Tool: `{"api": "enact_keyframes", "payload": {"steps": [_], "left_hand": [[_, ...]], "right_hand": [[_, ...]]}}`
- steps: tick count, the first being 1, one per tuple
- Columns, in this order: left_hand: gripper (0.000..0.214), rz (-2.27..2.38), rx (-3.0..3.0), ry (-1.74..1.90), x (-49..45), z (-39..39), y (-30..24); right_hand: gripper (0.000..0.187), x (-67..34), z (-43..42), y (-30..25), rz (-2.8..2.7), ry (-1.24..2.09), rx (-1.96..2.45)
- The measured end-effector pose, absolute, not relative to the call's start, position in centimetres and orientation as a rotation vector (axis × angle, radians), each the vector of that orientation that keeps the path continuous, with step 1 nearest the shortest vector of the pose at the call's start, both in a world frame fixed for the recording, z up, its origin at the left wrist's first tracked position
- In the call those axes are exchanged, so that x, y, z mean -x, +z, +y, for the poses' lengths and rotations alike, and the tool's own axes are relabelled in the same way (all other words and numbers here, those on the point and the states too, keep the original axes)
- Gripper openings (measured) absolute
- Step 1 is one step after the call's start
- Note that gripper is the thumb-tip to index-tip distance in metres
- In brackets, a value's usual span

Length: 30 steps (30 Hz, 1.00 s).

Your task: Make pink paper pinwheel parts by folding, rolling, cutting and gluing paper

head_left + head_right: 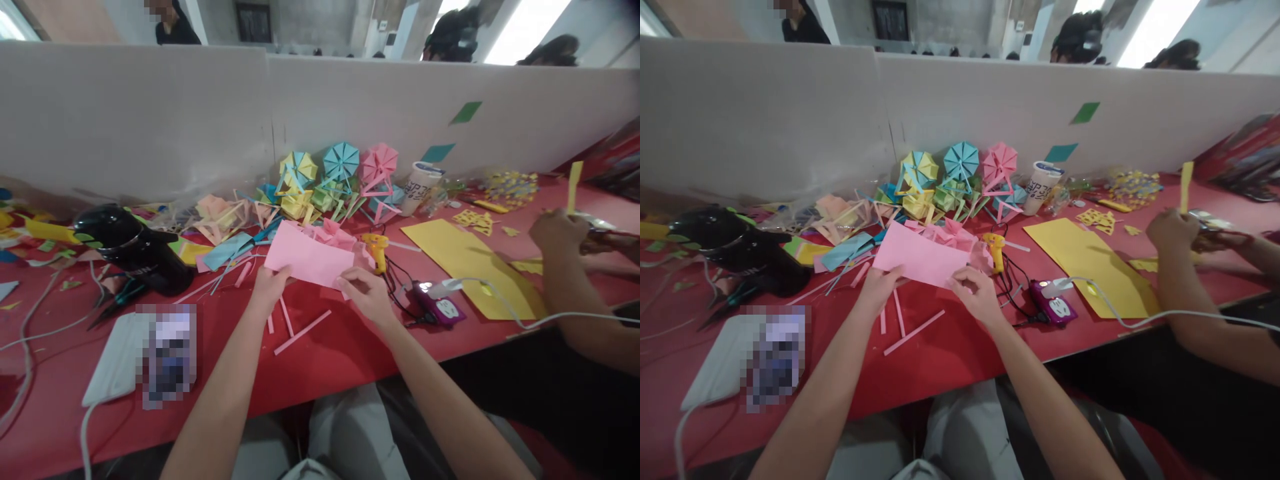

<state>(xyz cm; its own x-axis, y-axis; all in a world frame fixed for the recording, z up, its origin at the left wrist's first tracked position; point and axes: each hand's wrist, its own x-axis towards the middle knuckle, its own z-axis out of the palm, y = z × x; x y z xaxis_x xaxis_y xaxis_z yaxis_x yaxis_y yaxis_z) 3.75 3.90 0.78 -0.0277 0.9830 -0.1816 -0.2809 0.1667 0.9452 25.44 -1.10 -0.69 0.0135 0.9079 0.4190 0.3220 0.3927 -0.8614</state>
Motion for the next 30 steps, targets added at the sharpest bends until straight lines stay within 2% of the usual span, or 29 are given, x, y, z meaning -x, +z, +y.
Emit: {"api": "enact_keyframes", "payload": {"steps": [4,9,12,15,20,24,30], "left_hand": [[0.026,1.289,-1.026,1.286,-0.9,4.4,-0.4],[0.031,1.386,-1.223,1.412,1.9,3.8,0.3],[0.037,1.338,-1.193,1.465,2.6,3.3,1.4],[0.040,1.253,-1.141,1.472,2.9,3.3,2.2],[0.054,1.175,-0.936,1.479,2.7,4.0,2.2],[0.053,1.191,-0.974,1.521,2.7,4.1,1.0],[0.052,1.120,-1.100,1.362,3.0,3.5,-0.5]], "right_hand": [[0.020,-24.7,-1.1,-2.3,-1.421,0.721,1.163],[0.061,-23.9,-0.3,-2.7,-1.264,0.889,1.093],[0.073,-23.4,0.7,-2.4,-1.245,0.943,1.078],[0.066,-22.7,1.6,-1.6,-1.346,0.974,1.115],[0.025,-21.2,2.6,0.3,-1.550,0.888,1.186],[0.029,-19.7,3.2,0.1,-1.533,1.009,1.102],[0.030,-18.8,3.1,-1.9,-1.380,1.134,1.084]]}}
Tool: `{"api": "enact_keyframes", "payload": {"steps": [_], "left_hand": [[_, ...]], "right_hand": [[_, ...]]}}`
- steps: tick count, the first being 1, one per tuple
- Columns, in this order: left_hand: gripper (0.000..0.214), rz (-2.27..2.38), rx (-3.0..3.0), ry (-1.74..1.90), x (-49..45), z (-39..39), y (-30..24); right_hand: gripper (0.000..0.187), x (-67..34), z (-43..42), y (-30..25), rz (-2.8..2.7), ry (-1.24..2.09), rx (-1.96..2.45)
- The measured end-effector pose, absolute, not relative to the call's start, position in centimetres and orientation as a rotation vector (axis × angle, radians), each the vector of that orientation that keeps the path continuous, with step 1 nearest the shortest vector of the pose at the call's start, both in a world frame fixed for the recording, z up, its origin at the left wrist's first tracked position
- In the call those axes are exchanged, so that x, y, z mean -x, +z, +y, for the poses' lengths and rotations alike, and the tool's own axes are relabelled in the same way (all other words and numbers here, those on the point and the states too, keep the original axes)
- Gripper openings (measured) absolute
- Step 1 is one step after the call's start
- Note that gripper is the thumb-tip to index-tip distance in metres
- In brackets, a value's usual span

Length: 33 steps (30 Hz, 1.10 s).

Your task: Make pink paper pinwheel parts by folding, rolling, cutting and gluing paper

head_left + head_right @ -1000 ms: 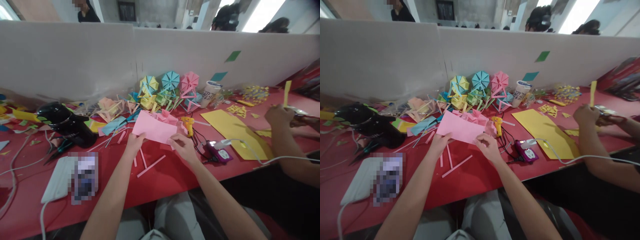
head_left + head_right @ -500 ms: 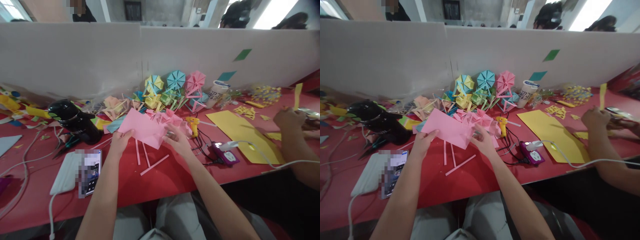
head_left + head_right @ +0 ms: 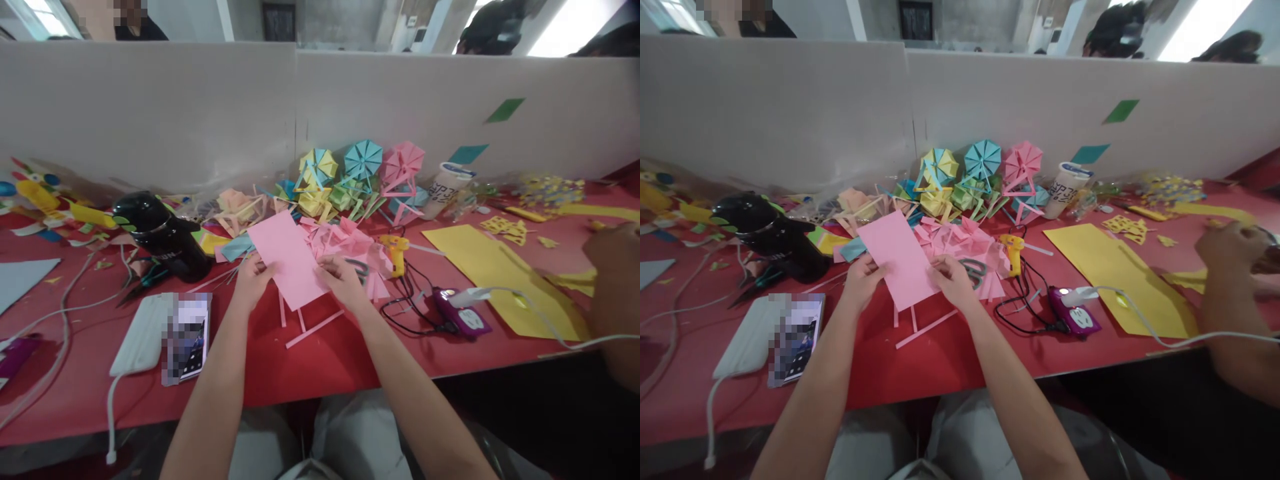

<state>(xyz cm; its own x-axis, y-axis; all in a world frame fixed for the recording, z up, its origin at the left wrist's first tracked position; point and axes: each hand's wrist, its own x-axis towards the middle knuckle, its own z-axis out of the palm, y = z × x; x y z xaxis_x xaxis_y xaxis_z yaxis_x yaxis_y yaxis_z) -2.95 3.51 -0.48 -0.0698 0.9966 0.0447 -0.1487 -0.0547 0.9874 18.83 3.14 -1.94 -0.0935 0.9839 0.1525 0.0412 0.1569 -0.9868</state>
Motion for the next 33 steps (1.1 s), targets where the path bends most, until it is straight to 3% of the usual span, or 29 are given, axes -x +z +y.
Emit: {"api": "enact_keyframes", "payload": {"steps": [7,13,20,33], "left_hand": [[0.047,1.185,-1.108,1.414,2.0,3.3,-1.0],[0.048,1.185,-1.016,1.392,1.0,2.8,-0.9],[0.044,1.165,-0.880,1.385,-0.3,2.2,0.0],[0.056,1.045,-0.820,1.414,-0.3,2.4,0.0]], "right_hand": [[0.026,-18.5,2.3,-1.8,-1.503,1.183,0.991],[0.023,-18.2,2.0,-2.3,-1.570,0.698,1.097],[0.042,-18.1,1.3,-2.6,-1.861,0.334,1.057],[0.037,-17.5,1.3,-2.7,-1.892,0.358,0.943]]}}
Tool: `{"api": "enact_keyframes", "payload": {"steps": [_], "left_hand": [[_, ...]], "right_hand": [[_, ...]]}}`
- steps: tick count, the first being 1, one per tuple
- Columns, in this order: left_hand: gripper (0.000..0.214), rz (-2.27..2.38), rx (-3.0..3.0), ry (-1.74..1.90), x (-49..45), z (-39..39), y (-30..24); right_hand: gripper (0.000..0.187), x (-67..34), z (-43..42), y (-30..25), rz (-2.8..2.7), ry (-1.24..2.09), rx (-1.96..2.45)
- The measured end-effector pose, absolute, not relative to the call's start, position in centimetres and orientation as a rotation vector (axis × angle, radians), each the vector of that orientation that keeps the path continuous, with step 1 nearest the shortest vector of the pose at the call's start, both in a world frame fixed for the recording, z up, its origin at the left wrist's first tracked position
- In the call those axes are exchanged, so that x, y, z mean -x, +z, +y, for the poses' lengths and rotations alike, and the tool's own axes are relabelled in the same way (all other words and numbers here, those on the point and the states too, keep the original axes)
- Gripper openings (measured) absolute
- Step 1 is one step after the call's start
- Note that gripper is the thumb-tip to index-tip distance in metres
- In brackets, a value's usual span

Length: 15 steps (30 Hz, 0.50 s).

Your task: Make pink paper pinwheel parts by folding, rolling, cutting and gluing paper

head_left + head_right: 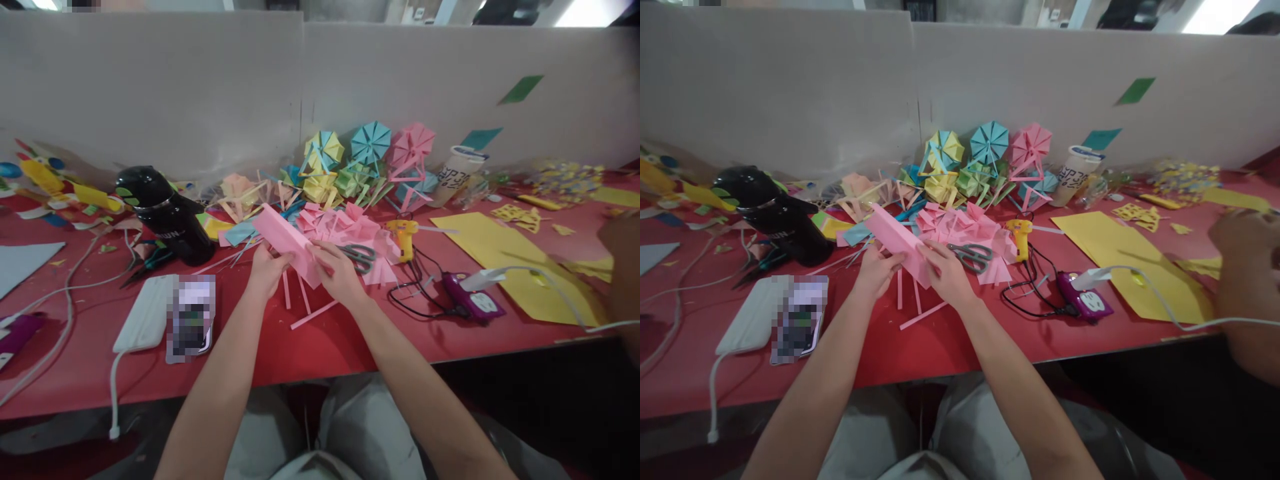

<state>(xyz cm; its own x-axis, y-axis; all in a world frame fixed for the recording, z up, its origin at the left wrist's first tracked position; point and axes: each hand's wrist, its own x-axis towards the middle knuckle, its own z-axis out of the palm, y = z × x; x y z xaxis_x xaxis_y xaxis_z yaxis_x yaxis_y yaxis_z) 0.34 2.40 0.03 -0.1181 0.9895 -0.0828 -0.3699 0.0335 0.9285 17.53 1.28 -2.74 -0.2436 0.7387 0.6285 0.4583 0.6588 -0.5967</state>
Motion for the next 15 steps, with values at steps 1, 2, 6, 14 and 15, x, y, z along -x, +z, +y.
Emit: {"api": "enact_keyframes", "payload": {"steps": [1,2,6,14,15], "left_hand": [[0.059,1.056,-0.826,1.417,-0.3,2.5,-0.1],[0.061,1.067,-0.832,1.421,-0.3,2.5,-0.3],[0.062,1.089,-0.834,1.452,0.1,2.9,-0.7],[0.046,1.098,-0.854,1.542,0.7,3.4,-1.0],[0.045,1.119,-0.865,1.548,0.8,3.5,-1.2]], "right_hand": [[0.036,-17.5,1.4,-2.7,-1.850,0.376,0.951],[0.036,-17.5,1.5,-2.7,-1.800,0.397,0.962],[0.032,-17.6,1.8,-2.7,-1.596,0.571,1.005],[0.030,-17.5,2.3,-2.9,-1.378,0.993,1.045],[0.032,-17.5,2.3,-2.9,-1.368,1.005,1.064]]}}
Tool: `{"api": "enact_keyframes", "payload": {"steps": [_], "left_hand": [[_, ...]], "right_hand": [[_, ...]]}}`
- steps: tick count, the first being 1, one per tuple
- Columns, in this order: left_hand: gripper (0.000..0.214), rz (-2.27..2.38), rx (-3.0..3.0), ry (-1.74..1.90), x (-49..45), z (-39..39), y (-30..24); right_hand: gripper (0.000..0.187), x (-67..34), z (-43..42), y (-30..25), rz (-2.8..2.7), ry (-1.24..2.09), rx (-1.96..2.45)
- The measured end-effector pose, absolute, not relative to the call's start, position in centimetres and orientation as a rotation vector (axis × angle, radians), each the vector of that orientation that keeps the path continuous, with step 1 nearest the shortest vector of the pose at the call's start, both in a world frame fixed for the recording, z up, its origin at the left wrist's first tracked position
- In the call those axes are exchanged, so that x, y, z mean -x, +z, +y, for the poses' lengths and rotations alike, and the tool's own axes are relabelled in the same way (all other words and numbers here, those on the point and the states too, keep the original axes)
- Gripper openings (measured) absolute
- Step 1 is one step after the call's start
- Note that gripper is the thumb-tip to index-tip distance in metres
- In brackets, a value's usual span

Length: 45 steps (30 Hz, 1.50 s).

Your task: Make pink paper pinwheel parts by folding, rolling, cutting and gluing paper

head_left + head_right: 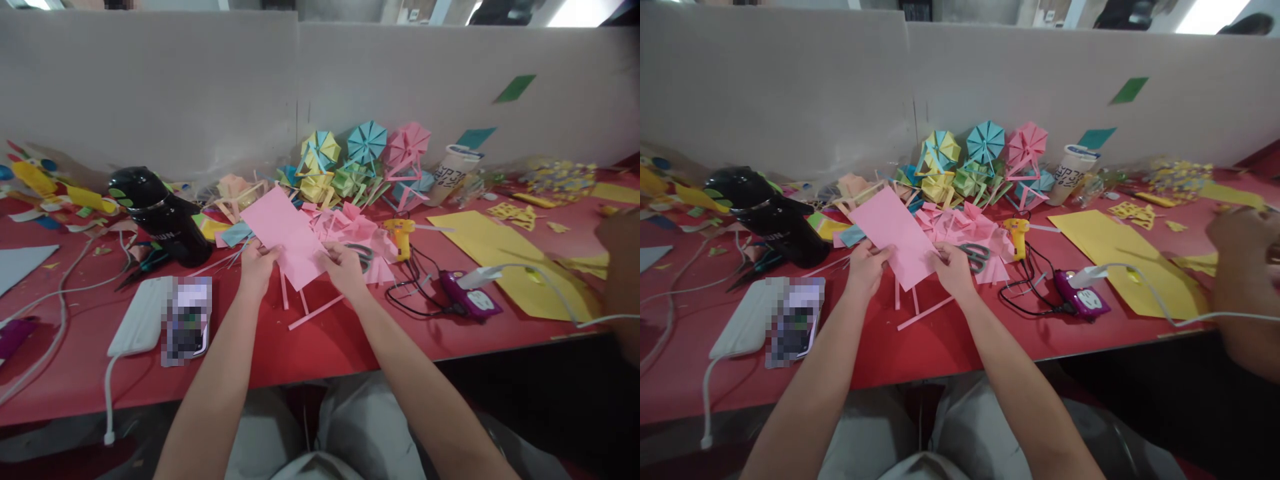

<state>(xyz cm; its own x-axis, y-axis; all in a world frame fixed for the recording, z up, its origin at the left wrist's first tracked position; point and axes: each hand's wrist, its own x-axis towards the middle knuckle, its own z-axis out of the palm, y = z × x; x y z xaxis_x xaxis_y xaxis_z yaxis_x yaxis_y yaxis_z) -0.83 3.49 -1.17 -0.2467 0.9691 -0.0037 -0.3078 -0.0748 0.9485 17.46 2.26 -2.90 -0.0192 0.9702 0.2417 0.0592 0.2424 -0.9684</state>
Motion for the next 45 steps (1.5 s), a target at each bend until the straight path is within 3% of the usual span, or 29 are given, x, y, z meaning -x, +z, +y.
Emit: {"api": "enact_keyframes", "payload": {"steps": [6,12,16,20,24,30,37,41,45], "left_hand": [[0.037,1.266,-0.952,1.607,2.0,4.0,-1.8],[0.035,1.254,-1.006,1.563,2.9,4.1,-1.8],[0.038,1.209,-0.964,1.451,2.8,3.8,-1.4],[0.039,1.074,-0.982,1.265,2.5,2.8,-0.1],[0.036,0.981,-0.923,1.047,2.1,1.7,0.9],[0.031,0.891,-0.878,0.966,1.9,1.6,1.0],[0.061,0.925,-1.165,1.301,1.5,1.9,0.7],[0.052,0.966,-1.217,1.303,1.5,1.9,0.5],[0.044,0.998,-1.280,1.312,1.5,2.1,0.2]], "right_hand": [[0.061,-17.9,2.1,-2.4,-1.331,1.248,0.950],[0.040,-19.3,2.0,-2.0,-1.482,1.447,0.752],[0.036,-19.6,2.0,-1.7,-1.663,1.063,0.840],[0.012,-19.6,2.0,-1.2,-1.673,0.815,0.867],[0.034,-19.4,1.8,-0.9,-1.511,0.863,0.916],[0.042,-19.0,2.0,-1.2,-1.337,0.975,1.017],[0.061,-18.8,1.7,-1.3,-1.318,1.072,0.995],[0.059,-18.7,1.7,-1.3,-1.321,1.041,1.024],[0.047,-18.7,1.8,-1.3,-1.347,1.037,0.989]]}}
